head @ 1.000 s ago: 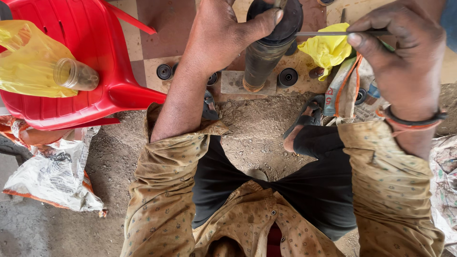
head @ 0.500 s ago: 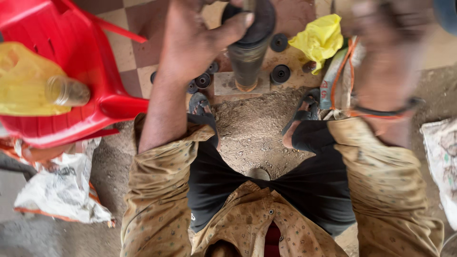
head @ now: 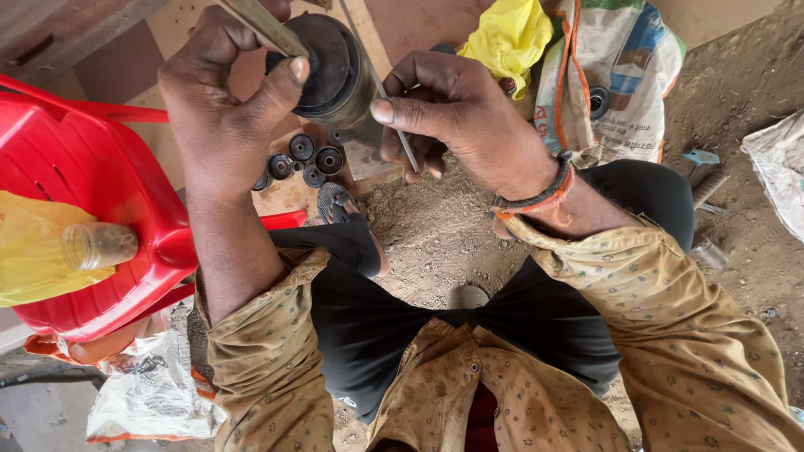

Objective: The person sits on the floor and assembles a cylindrical mechanical part. They use a thin metal rod to adjust internal components, then fit a circular metal disc onto the cylinder. The person also retrieves a small metal piece from a plastic jar and inserts it into the cylinder before placing the disc back on.

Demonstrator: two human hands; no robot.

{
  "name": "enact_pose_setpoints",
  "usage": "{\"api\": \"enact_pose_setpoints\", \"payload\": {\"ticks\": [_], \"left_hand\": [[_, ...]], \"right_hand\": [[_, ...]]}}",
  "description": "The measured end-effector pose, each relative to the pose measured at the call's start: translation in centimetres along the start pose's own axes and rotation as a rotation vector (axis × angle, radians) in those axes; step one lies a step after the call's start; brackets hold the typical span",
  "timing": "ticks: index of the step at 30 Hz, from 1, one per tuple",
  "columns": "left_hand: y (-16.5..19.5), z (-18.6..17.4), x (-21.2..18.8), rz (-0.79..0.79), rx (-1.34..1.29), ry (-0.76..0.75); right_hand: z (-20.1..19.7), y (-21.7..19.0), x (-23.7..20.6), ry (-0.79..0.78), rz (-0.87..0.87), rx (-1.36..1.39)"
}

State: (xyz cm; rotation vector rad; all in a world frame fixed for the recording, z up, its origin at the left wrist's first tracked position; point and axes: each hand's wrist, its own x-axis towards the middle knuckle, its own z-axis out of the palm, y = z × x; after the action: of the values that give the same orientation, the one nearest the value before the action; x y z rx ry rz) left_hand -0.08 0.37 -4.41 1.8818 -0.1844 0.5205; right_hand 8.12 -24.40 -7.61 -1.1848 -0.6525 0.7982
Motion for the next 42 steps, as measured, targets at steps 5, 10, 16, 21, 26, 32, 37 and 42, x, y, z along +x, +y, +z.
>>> {"api": "enact_pose_setpoints", "payload": {"ticks": [5,10,16,21,26,32,37,42], "left_hand": [[0.3,0.0,-0.2,-0.045,0.020,0.015],[0.8,0.0,0.0,-0.066,0.023,0.024],[1.0,0.2,0.0,-0.169,-0.020,0.066],[0.8,0.0,0.0,-0.063,0.006,0.019],[0.7,-0.2,-0.1,-0.053,0.027,0.011],[0.8,0.0,-0.2,-0.110,-0.030,0.031],[0.7,0.0,-0.1,-0.077,0.000,0.021],[0.7,0.0,-0.2,-0.087,0.022,0.024]], "right_hand": [[0.3,-0.2,0.0,-0.006,0.041,0.130],[0.0,-0.1,0.0,-0.069,-0.013,0.143],[0.4,-0.1,0.1,-0.068,-0.008,0.144],[0.8,0.1,0.0,-0.058,-0.004,0.155],[0.9,0.4,0.0,-0.088,-0.012,0.154],[1.2,0.0,-0.1,-0.141,-0.024,0.193],[2.0,-0.5,-0.4,-0.110,0.017,0.132],[2.2,-0.9,-0.3,-0.110,0.024,0.151]]}}
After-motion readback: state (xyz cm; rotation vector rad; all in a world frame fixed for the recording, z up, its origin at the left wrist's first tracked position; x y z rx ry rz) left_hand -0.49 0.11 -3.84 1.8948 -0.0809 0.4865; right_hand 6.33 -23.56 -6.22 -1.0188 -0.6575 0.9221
